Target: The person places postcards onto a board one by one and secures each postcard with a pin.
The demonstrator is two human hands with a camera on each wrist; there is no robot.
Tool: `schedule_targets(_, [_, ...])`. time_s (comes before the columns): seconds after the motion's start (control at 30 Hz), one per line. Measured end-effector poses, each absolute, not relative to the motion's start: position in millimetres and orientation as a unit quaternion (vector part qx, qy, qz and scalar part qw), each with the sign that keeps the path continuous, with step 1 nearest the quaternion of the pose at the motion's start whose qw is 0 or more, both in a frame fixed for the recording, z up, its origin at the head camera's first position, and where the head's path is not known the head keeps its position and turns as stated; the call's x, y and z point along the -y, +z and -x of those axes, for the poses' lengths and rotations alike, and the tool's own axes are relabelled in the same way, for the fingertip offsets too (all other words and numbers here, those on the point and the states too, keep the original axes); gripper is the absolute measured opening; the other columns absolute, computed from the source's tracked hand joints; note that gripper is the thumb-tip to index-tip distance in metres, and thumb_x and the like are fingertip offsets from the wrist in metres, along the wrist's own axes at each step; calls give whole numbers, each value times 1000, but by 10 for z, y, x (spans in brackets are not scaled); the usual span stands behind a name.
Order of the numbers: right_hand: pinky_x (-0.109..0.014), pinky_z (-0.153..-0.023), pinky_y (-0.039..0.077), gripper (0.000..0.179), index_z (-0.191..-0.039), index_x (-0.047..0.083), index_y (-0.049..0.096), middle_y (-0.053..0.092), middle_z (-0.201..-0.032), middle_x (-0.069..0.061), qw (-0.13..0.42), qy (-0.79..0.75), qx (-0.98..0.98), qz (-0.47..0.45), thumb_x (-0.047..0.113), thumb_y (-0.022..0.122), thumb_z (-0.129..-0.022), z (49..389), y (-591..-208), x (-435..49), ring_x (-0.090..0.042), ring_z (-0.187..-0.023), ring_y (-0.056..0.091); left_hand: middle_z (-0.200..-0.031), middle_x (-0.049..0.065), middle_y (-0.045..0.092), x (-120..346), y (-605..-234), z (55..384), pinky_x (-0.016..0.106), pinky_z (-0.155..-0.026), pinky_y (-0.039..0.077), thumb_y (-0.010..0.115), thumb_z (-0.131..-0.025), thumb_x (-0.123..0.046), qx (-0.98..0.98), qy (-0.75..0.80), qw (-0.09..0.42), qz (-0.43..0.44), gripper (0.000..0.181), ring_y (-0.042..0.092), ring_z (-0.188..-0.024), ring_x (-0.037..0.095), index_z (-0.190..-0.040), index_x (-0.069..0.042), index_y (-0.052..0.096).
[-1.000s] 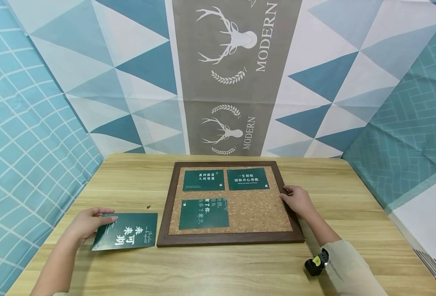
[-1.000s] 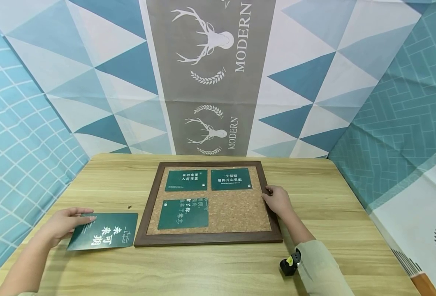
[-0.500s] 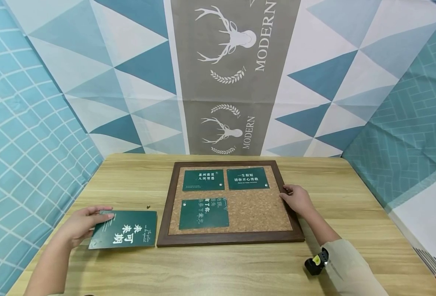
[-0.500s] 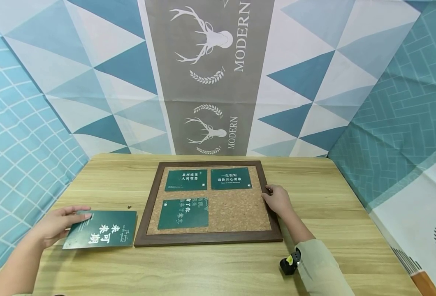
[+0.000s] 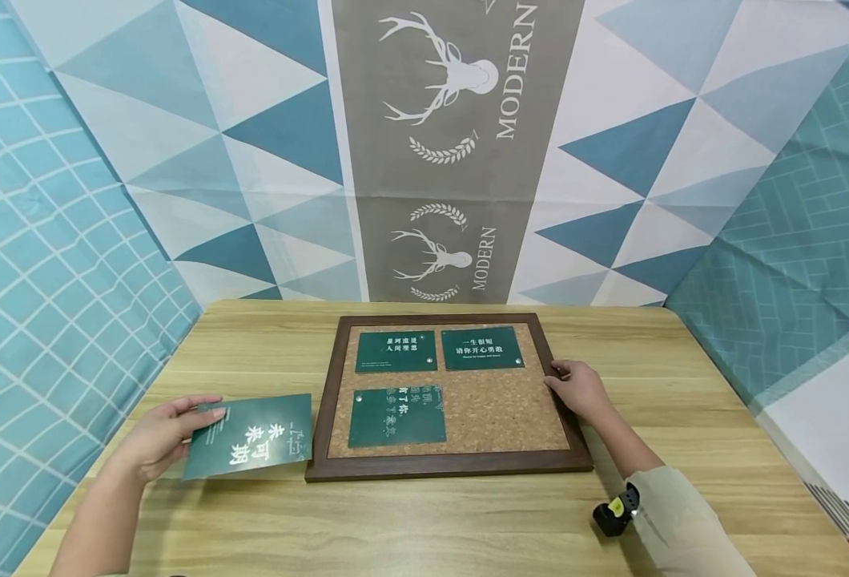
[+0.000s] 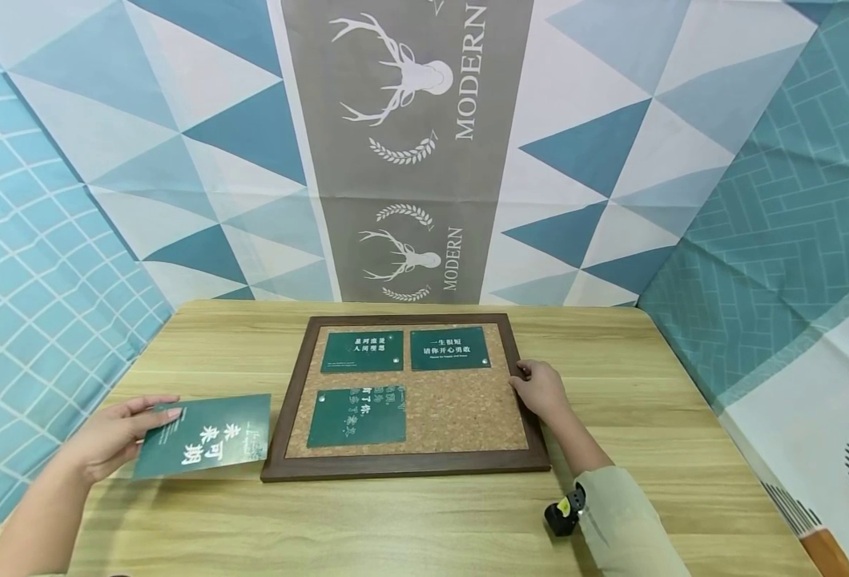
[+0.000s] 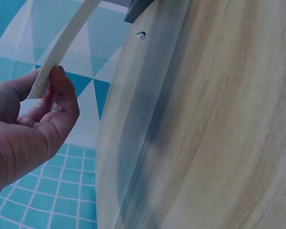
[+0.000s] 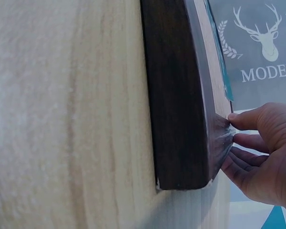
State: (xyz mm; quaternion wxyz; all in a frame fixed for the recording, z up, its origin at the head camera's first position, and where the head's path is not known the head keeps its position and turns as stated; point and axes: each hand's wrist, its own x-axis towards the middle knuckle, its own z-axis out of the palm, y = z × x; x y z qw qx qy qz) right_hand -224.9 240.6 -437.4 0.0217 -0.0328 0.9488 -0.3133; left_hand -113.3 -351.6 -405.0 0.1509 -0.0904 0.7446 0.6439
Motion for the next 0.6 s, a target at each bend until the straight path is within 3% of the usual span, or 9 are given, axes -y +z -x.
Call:
schedule_targets(0.4, [-44,-77,53,44,-131,-7,49,55,-125,-28,22,-313,-949,33,16,55,-94,2250,-4385,-2412,-39,-107,57,-93,-4,60,3400,-4028,1182,29,-66,56,56,-94,-18,-720,677,133,77,21,64,-77,9,-114,-22,50])
schedule_targets(0.6, [-43,-76,53,45,-131,-7,49,54,-126,-28,21,-311,-950,32,16,56,-93,2252,-4391,-2404,-38,-106,57,-93,-4,58,3346,-3997,1182,28,-66,56,56,-94,-18,-713,685,129,75,16,63,-76,8,-107,-28,55])
